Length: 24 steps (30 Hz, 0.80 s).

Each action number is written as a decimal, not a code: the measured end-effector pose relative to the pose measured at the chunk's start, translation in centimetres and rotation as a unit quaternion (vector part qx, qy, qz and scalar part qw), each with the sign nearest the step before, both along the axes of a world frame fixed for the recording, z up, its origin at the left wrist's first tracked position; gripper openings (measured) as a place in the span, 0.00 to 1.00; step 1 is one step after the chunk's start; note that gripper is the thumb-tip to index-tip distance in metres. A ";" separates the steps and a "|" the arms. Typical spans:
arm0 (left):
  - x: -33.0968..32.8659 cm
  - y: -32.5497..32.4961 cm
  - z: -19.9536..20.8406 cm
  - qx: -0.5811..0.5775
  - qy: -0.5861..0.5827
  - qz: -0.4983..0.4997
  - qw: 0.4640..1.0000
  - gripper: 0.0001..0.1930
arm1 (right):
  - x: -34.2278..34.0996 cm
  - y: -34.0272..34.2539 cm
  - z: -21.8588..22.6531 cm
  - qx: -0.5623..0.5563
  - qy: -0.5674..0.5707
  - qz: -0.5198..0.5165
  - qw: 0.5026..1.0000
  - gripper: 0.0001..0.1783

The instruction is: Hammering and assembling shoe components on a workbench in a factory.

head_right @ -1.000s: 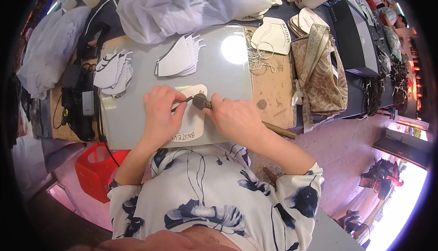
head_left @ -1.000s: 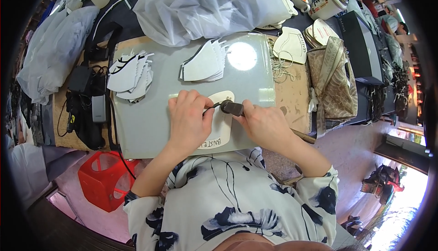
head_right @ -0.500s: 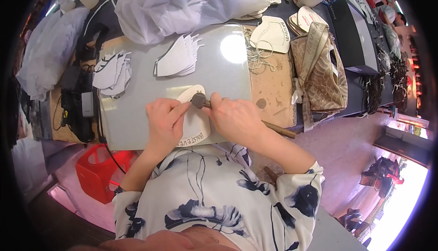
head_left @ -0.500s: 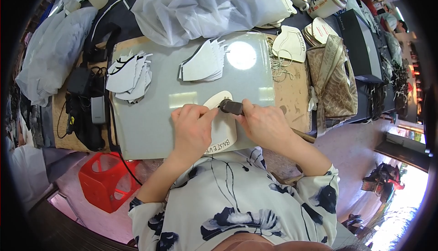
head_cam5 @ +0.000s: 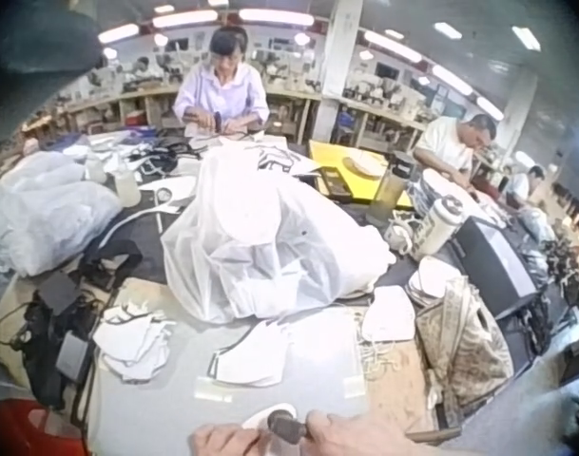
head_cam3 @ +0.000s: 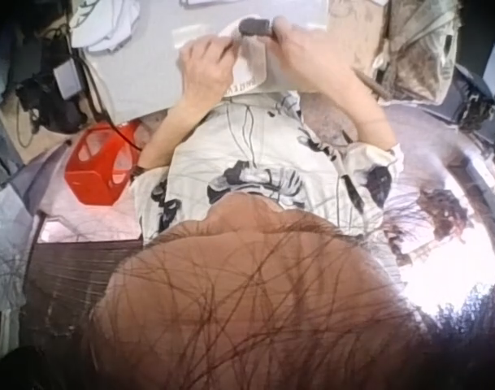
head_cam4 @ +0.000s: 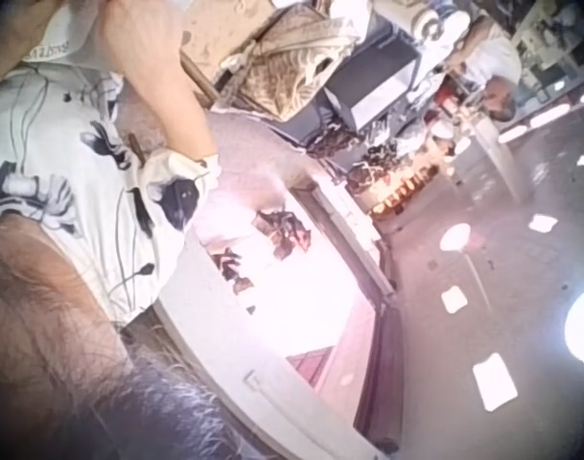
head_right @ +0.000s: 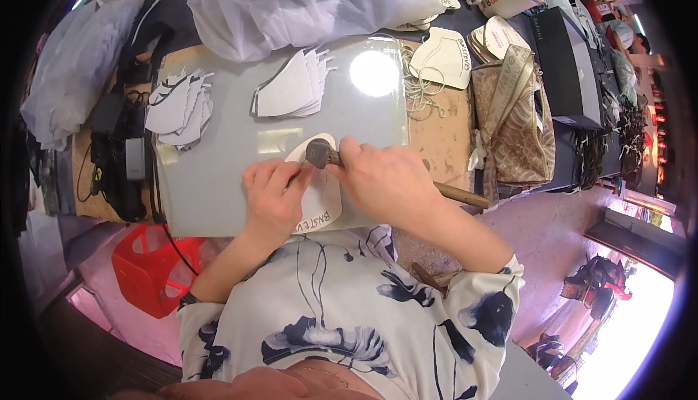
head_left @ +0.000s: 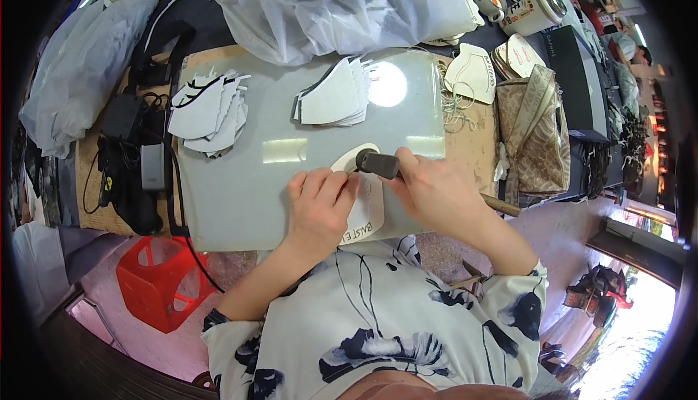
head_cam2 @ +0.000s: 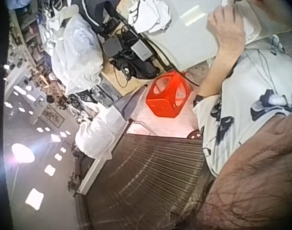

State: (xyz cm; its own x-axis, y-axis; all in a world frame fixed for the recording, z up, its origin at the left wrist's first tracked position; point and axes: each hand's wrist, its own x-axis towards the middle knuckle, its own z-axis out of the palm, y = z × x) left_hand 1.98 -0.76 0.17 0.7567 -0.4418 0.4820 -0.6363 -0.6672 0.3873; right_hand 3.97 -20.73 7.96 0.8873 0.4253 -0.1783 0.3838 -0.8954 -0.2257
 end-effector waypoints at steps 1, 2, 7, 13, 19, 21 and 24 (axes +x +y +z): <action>-0.1 0.0 0.0 0.000 0.001 0.000 1.000 0.14 | 0.1 0.0 0.0 -0.001 -0.005 0.004 1.000 0.20; -0.1 0.0 0.0 0.001 0.000 -0.001 1.000 0.13 | 0.1 0.0 0.1 -0.002 -0.010 0.008 1.000 0.20; -0.1 0.0 -0.2 0.003 -0.004 0.000 1.000 0.13 | 0.4 -0.1 -0.1 -0.016 0.000 0.025 1.000 0.20; 0.2 0.1 -0.3 -0.012 0.004 0.004 1.000 0.13 | 0.4 0.1 0.1 -0.027 0.039 0.024 0.999 0.19; 0.6 0.4 0.1 -0.073 0.085 0.011 0.994 0.12 | 0.6 -0.5 0.6 -0.015 0.054 0.017 0.998 0.19; 0.7 0.5 0.3 -0.052 0.074 -0.011 0.996 0.11 | 0.6 -0.6 0.5 -0.012 0.052 0.012 0.999 0.19; 0.6 0.1 0.1 -0.018 0.018 -0.008 1.000 0.10 | 0.7 -0.6 0.6 -0.015 0.059 0.008 0.998 0.19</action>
State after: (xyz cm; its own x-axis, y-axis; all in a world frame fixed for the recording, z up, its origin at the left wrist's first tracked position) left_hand 2.59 -0.61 0.27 0.7665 -0.4367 0.4709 -0.6321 -0.6427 0.4329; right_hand 4.68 -21.36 8.54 0.8526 0.4320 -0.2940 0.3704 -0.8965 -0.2430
